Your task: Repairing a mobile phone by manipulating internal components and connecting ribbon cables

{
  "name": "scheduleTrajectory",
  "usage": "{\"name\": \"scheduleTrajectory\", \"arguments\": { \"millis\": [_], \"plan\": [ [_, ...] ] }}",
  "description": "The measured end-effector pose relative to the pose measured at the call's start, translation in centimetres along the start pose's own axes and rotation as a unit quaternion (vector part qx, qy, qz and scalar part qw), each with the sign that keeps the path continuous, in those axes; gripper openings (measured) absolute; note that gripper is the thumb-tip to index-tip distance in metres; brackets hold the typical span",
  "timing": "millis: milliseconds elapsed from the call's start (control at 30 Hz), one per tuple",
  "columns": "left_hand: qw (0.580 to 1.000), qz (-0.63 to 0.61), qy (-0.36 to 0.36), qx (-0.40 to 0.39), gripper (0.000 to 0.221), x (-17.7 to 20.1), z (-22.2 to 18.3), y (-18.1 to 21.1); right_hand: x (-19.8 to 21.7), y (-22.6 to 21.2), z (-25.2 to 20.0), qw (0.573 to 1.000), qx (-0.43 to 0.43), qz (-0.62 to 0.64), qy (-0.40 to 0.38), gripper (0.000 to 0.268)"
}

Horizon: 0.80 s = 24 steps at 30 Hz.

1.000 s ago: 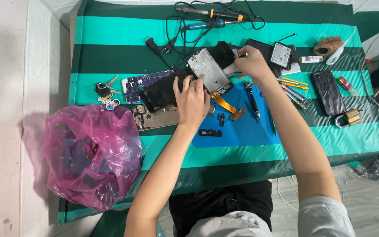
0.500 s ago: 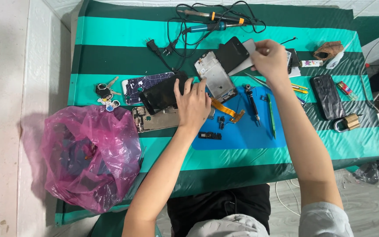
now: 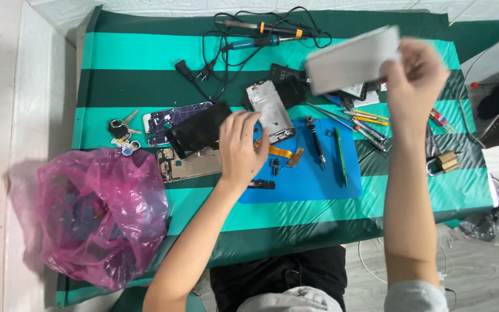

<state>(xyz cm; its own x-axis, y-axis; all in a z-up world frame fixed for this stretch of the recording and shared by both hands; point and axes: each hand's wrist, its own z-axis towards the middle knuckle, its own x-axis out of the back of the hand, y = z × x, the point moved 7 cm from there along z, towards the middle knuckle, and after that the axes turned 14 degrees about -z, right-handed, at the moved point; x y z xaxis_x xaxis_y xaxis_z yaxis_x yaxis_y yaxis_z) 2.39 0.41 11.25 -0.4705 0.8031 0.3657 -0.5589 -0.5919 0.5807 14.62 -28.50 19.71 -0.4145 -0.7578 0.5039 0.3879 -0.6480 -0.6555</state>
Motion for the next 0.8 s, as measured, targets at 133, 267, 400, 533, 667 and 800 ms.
{"name": "scheduleTrajectory", "arguments": {
  "millis": [133,267,400,533,667,800],
  "plan": [
    [0.951,-0.281,0.02,0.126,0.055,-1.7,-1.4,-0.7,-5.2,5.1,-4.5,0.956,-0.161,0.238,-0.063,0.022],
    [0.808,-0.478,-0.021,0.344,0.08,-4.3,-3.6,-2.7,-9.3,7.2,-9.9,0.866,-0.299,0.366,-0.164,0.021],
    [0.808,-0.458,-0.018,0.37,0.069,-4.9,-4.4,-4.6,-9.6,8.0,-10.9,0.854,-0.31,0.372,-0.191,0.021],
    [0.814,-0.46,0.001,0.355,0.09,-3.3,-3.1,-3.6,-10.3,13.3,-11.2,0.851,-0.307,0.39,-0.173,0.025],
    [0.782,-0.505,0.05,0.362,0.088,-2.7,-2.8,-4.1,-7.6,14.8,-9.5,0.857,-0.274,0.43,-0.078,0.023],
    [0.689,-0.597,0.088,0.401,0.07,-4.2,-4.9,-7.2,-4.3,11.6,-7.8,0.863,-0.29,0.409,-0.051,0.027]
  ]
}}
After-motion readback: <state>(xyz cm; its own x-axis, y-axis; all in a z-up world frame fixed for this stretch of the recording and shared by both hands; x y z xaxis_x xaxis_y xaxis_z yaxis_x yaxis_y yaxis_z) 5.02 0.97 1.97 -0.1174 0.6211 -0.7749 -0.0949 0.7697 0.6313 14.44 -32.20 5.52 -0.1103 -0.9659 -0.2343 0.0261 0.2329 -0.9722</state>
